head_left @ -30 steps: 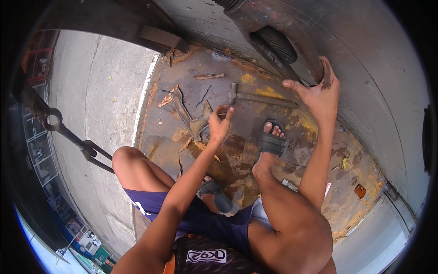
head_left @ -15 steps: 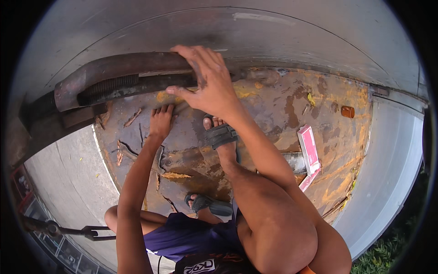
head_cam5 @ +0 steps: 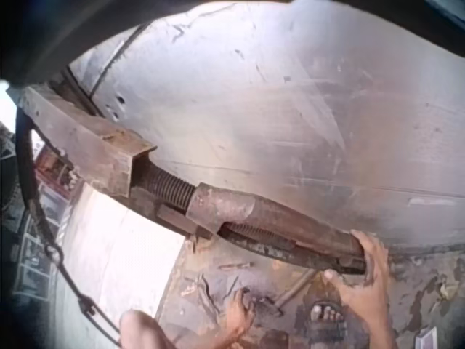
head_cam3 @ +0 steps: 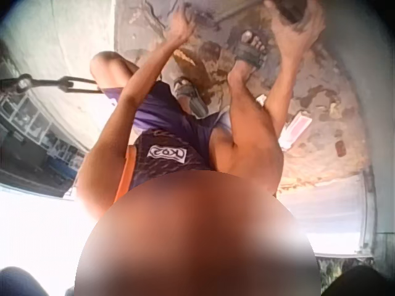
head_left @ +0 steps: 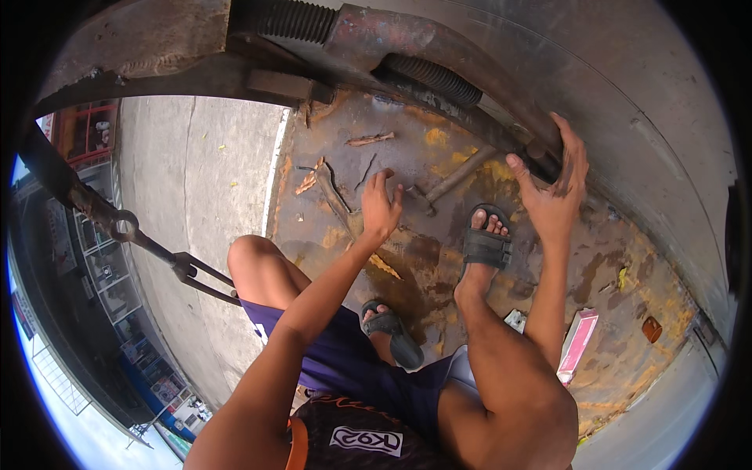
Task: The person works with two others to repair a large metal frame on the back of a truck. They use a hammer to adjust parts of the frame and handle a long metal bar, positioning it against the structure.
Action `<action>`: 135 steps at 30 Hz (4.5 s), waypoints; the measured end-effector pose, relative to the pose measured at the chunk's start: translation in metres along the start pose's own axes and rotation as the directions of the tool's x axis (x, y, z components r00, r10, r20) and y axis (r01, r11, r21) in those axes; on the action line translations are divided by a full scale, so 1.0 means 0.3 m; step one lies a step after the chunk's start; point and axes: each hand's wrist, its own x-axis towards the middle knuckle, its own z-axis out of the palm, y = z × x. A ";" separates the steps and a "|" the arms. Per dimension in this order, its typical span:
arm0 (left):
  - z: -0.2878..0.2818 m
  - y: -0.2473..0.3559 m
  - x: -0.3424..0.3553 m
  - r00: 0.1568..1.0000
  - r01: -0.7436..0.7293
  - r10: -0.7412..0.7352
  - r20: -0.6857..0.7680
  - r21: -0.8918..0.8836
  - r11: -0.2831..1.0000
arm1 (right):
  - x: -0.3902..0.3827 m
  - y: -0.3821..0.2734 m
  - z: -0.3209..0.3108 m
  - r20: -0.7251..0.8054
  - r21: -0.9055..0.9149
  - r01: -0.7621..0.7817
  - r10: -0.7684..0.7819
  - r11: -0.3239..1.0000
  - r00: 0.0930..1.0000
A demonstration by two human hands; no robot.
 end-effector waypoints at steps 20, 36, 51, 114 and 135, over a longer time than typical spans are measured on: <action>-0.094 -0.253 -0.199 0.963 -0.068 0.014 0.268 0.192 0.979 | -0.124 -0.051 -0.055 -0.140 0.519 -0.094 0.194 0.849 0.971; -0.417 0.499 -0.223 0.912 0.002 0.143 0.384 -0.354 0.935 | -0.346 -0.153 -0.167 0.803 0.358 -0.594 0.088 0.720 0.590; -0.345 0.623 -0.161 0.942 0.254 0.003 0.336 -0.717 0.649 | -0.371 -0.007 -0.113 0.656 0.709 -0.704 0.410 -0.048 0.633; -0.079 0.428 0.141 0.896 -0.368 0.314 -0.315 -0.130 0.921 | -0.181 -0.011 0.412 -0.047 0.799 -0.572 0.968 0.184 0.246; -0.181 0.448 0.051 0.974 -0.187 0.154 -0.168 -0.199 0.962 | -0.261 -0.038 0.361 0.076 0.812 -0.558 0.917 0.171 0.392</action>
